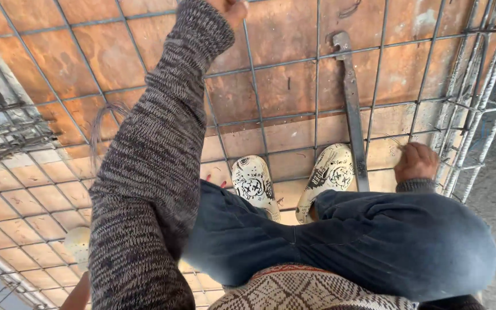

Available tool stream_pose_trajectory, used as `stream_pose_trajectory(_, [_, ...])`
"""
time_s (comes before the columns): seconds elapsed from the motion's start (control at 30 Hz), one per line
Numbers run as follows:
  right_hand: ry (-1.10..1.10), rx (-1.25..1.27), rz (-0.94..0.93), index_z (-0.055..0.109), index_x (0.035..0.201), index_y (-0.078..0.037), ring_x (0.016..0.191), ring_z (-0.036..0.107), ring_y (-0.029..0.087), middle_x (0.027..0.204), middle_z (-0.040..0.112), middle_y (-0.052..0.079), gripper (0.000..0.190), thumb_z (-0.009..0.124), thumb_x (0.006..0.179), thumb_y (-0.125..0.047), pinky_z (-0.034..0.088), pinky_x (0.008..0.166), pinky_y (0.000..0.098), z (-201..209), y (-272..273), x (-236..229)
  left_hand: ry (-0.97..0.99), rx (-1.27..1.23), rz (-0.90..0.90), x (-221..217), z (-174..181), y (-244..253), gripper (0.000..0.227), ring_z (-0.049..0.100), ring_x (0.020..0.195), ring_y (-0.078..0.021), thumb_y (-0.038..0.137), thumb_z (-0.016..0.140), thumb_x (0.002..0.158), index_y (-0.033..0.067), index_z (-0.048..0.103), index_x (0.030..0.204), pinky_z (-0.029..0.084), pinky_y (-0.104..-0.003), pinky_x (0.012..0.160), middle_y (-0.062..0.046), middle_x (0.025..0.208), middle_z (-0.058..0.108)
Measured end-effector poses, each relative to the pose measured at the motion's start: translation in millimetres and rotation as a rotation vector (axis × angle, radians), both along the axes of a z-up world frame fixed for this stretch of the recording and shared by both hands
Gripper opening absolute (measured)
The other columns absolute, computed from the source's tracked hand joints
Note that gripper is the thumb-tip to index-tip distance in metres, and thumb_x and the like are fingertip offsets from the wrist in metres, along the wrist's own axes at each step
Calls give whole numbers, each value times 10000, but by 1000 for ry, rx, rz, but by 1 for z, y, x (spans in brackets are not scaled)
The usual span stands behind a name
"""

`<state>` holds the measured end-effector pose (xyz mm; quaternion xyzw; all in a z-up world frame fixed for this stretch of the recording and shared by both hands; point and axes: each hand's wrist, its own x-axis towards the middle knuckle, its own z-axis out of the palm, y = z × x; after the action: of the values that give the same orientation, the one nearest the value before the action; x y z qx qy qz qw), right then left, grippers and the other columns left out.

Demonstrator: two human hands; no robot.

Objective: The person ties rebar by threading binding wire around the rebar grid intersections by hand and twisting and cutting the wire with pliers.

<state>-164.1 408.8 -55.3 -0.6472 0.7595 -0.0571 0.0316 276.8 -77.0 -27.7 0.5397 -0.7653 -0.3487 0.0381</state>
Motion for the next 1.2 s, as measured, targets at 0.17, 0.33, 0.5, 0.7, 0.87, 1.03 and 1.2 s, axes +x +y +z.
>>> stream_pose_trajectory(0.17, [-4,53,-241,713,1059,0,851,747,190,1013,770,160,135,578,1065,13,601,699,296,43,33,-52,230,132,-166,-52,22,30,290,711,740,-184,390,651,1002,106,707,1023,617,-368,657,-71,882,749])
stream_pose_trajectory(0.33, [-240,147,241,698,1164,83,831,753,233,953,742,203,164,591,1126,-35,605,671,313,134,-153,9,698,-91,-407,-103,37,74,539,738,923,-279,446,758,993,-22,613,1218,630,-394,743,-211,1038,733])
stream_pose_trajectory(0.5, [-229,211,553,749,1033,111,650,717,293,808,727,236,159,664,1028,-23,584,544,385,183,-284,118,697,212,-403,-80,59,114,518,769,832,-248,448,685,1012,-21,626,1224,632,-366,682,-174,913,759])
stream_pose_trajectory(0.7, [-196,220,695,780,1074,-6,644,711,226,780,732,126,197,658,1128,-151,588,650,356,168,-317,121,661,444,-345,-18,50,118,341,769,727,-126,321,574,1061,53,713,1220,652,-279,696,-57,802,768])
stream_pose_trajectory(0.87, [-77,201,850,780,992,-31,736,708,286,845,744,146,143,654,937,-73,603,713,410,160,-314,161,614,427,-312,9,47,156,286,755,737,-154,201,615,1000,52,676,1237,619,-321,696,-69,826,771])
stream_pose_trajectory(1.03, [-695,719,660,711,1174,1,702,706,162,846,742,109,315,618,881,-70,614,671,364,116,-286,185,509,150,-228,13,30,207,159,725,726,-233,153,608,1009,30,693,1064,582,-375,700,-104,787,734])
stream_pose_trajectory(1.2, [-945,1093,179,730,1231,-8,586,592,131,733,657,100,305,612,987,-149,550,567,350,80,-238,179,517,-19,-253,-3,18,263,106,700,733,-317,127,619,998,31,664,995,554,-431,678,-141,782,694])
